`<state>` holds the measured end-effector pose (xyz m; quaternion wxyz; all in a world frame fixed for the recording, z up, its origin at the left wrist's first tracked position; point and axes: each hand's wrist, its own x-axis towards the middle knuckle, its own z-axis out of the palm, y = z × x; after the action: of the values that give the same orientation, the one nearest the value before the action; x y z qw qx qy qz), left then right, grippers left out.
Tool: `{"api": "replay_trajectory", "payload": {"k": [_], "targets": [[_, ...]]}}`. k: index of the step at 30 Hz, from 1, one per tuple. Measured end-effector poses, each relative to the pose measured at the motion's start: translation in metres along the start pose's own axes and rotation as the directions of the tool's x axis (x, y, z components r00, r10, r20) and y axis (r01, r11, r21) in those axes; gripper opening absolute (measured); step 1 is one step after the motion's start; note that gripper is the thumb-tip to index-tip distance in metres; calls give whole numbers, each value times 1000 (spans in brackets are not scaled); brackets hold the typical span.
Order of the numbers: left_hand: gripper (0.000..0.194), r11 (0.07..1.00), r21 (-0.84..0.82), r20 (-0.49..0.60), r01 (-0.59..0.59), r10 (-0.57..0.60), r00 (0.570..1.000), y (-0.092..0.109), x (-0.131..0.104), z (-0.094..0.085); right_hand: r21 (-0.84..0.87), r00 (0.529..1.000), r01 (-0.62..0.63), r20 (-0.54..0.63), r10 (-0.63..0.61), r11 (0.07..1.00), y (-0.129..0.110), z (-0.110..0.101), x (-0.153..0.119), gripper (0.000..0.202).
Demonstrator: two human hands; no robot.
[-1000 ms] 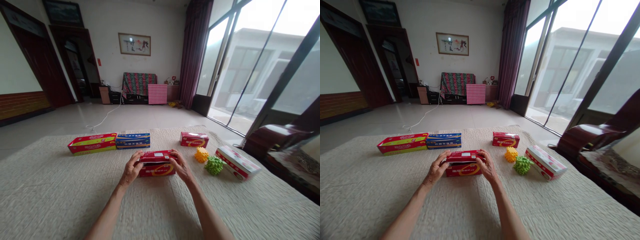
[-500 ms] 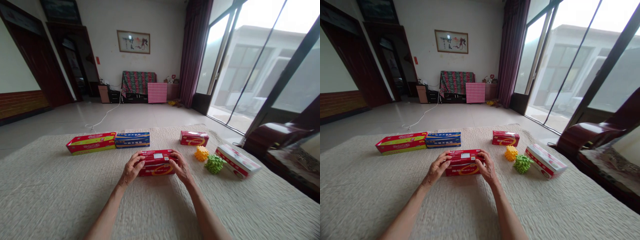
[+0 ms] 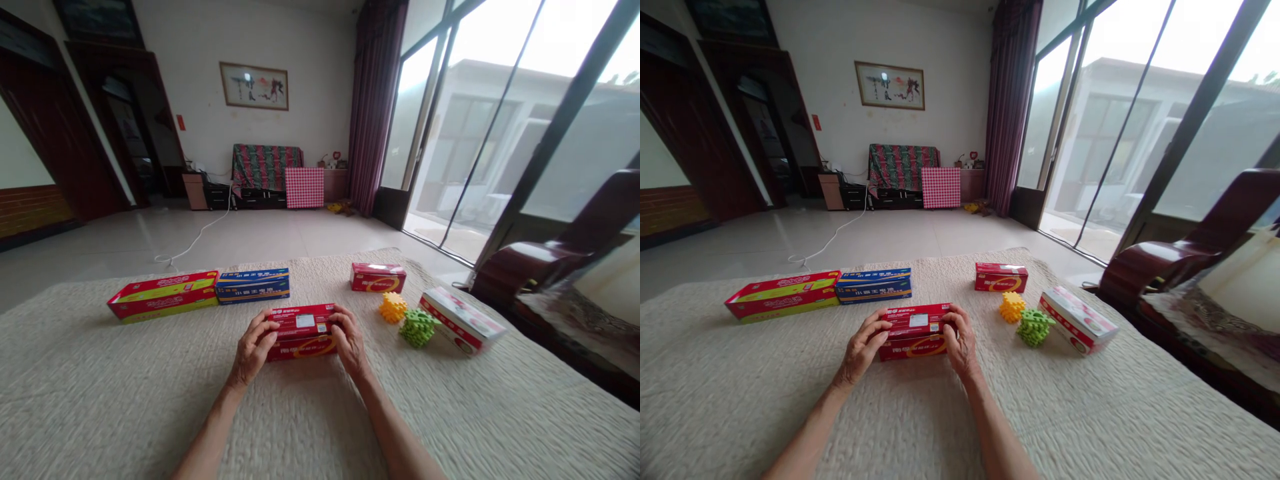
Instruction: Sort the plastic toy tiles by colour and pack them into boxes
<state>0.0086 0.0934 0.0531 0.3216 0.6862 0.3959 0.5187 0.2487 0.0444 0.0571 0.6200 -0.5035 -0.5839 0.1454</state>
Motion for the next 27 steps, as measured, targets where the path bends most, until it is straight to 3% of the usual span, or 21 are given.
{"api": "replay_trajectory", "payload": {"k": [3,6,8,11,15,20,23,27], "targets": [[22,991,111,-3,-67,68,998,5,1,-1,1,1000,-21,-18,21,1000,1,2,-1,19],[16,927,302,38,-221,220,975,16,3,-1,-1,999,-17,-32,17,1000,2,4,-2,20],[13,859,395,129,-325,298,946,23,4,1,-11,999,1,-50,-1,1000,2,5,-2,19],[36,789,453,284,-416,314,906,25,4,8,-37,997,46,-65,-48,998,3,6,-5,18],[48,754,484,309,-444,328,893,12,7,23,-105,986,23,-164,-41,994,11,8,-11,23],[45,754,438,318,-489,378,869,0,34,53,-18,927,-178,-337,162,984,35,4,-6,42],[42,749,448,334,-489,367,868,-2,59,72,-32,911,-226,-360,200,974,51,-1,4,38],[44,728,507,341,-462,323,883,-2,90,88,-176,933,-209,-331,142,962,69,-1,22,37]]}}
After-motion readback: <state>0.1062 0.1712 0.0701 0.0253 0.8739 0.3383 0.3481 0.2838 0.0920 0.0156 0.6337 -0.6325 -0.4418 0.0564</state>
